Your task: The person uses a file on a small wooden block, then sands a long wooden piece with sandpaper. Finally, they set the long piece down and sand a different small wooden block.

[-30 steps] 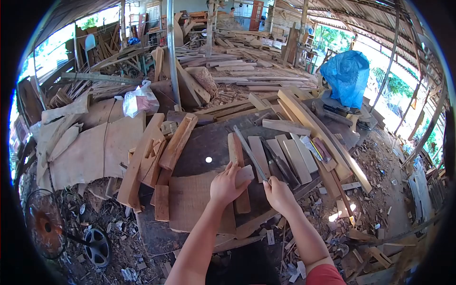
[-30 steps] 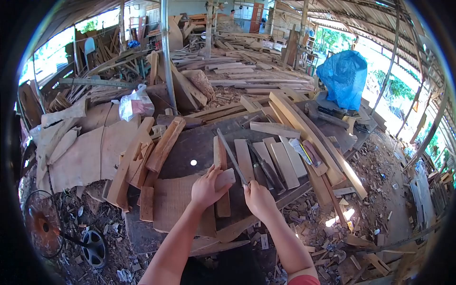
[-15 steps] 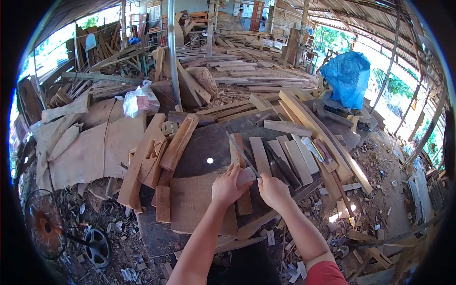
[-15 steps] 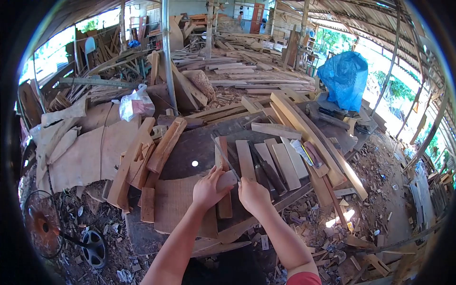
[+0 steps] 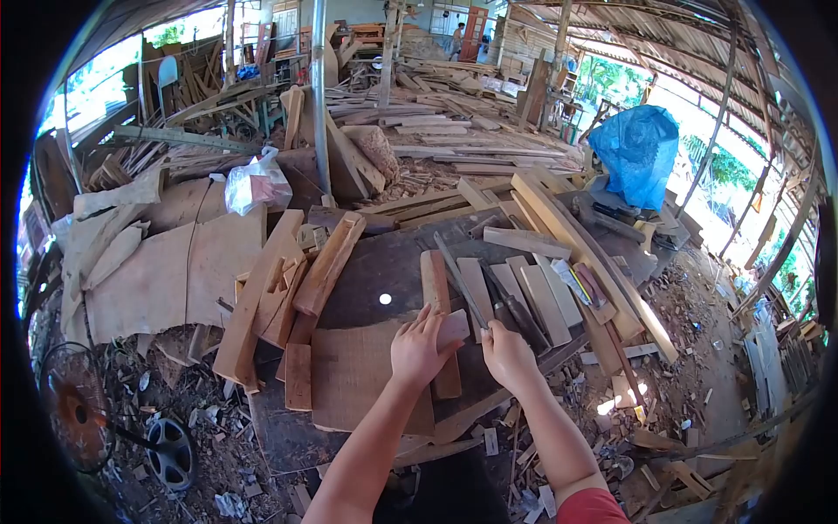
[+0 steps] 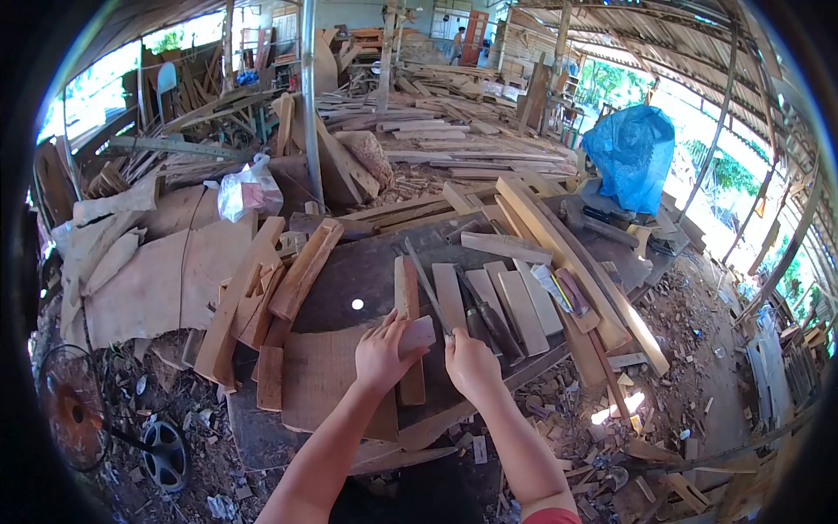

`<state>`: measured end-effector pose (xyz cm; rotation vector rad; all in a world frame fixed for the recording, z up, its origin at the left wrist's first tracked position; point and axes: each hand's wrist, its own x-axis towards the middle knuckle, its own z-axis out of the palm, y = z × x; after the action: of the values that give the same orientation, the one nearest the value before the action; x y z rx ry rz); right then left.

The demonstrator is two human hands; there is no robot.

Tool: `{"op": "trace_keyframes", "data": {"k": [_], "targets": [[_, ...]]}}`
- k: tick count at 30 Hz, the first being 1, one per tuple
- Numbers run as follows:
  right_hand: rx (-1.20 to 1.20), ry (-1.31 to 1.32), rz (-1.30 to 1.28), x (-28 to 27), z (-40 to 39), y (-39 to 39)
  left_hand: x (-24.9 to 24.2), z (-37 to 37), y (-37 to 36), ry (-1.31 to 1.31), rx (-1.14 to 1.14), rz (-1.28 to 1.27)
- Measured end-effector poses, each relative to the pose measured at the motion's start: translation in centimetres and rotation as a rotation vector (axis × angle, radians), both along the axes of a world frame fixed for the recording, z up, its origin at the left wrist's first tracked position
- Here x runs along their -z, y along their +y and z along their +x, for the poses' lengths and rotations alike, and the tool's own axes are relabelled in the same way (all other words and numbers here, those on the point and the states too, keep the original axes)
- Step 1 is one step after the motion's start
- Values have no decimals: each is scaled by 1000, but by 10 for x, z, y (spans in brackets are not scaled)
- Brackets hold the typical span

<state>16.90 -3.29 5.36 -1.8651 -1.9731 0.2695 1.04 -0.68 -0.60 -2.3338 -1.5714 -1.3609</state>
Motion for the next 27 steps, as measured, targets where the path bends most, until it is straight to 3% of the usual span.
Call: {"op": "trace_keyframes", "data": {"k": [10, 27], "targets": [[-21, 218, 138, 5, 8, -21, -3, 23, -47, 179, -79, 269], [3, 371, 50, 28, 19, -44, 18, 27, -67, 176, 37, 184]]}}
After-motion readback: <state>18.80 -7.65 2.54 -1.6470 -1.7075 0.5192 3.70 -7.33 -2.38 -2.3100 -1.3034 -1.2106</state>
